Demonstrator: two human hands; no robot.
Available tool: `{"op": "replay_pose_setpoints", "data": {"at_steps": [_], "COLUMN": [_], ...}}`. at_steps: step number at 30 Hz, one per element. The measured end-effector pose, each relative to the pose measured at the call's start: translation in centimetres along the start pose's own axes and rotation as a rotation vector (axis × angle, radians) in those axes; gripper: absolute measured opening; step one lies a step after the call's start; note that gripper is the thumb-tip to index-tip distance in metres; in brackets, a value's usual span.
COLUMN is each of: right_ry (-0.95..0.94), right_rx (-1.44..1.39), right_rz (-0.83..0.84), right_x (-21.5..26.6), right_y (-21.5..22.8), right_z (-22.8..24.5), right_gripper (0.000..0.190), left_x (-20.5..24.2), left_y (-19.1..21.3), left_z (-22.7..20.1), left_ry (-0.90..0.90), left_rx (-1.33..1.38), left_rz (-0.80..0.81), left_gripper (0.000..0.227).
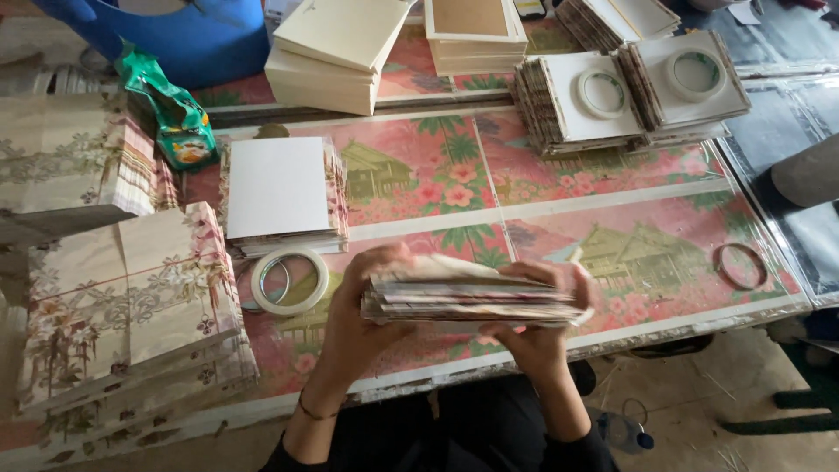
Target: The person assembles small books by hand, placing a white cover onto a patterned backing sheet and pressing the edges to secure them. They handle stacks of covers and backing sheets on a table, then gather the finished books into a pile.
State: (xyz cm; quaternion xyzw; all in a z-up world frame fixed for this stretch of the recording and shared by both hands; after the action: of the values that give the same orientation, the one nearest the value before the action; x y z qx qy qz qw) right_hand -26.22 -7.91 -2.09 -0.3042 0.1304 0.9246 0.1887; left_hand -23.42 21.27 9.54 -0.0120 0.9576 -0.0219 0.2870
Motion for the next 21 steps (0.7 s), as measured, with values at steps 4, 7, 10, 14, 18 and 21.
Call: {"op": "replay_pose_setpoints", "data": {"at_steps": [4, 7, 10, 14, 18, 21], "right_ry": [0.031, -0.225, -0.453, -0.351, -0.672, -0.696], "right_rx": [-0.115, 0.11, -0.285, -0.38, -0.045, 0.054], "right_rz": [-0.048, -0.01, -0.086, 0.056, 0.19, 0.146], "right_x": [-1.2, -1.0, -2.4, -0.7, 5.4, 6.8], "right_y": [-4.4, -1.9, -3.6, -3.8, -2.7, -1.3], "right_z": [4.4, 2.6, 6.8, 4.3, -4.3, -6.2], "right_gripper": [0.116, 0.033, 0.09, 0.107, 0.058, 0.033], "left_x": [3.3, 5.1, 3.3, 3.7, 4.6, 5.2], "left_y": [0.0, -0.5, -1.0, -0.9, -1.0, -1.3], "left_z": [6.9, 10.4, 2.9, 4.7, 6.4, 5.5], "left_ry": [0.229, 0.369, 0.467, 0.439, 0.476, 0.412], "left_rx": [0.15, 0.105, -0.141, 0.025, 0.076, 0.106], "left_rz": [0.042, -0.215, -0.269, -0.149, -0.151, -0.105], "left_gripper": [0.113, 0.083, 0.067, 0.083, 0.094, 0.088]}}
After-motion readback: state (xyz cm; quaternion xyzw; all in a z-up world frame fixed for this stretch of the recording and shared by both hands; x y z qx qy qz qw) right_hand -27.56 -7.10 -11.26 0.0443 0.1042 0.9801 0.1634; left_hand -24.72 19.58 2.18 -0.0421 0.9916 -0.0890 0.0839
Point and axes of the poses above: each hand's wrist, its own x-axis away from the middle knuckle, its own y-axis out of the back of the hand, z = x × y, the point moved 8 cm from there along -x, towards the middle knuckle, and after that the axes turned 4 degrees about -z, right-handed, at the moved point
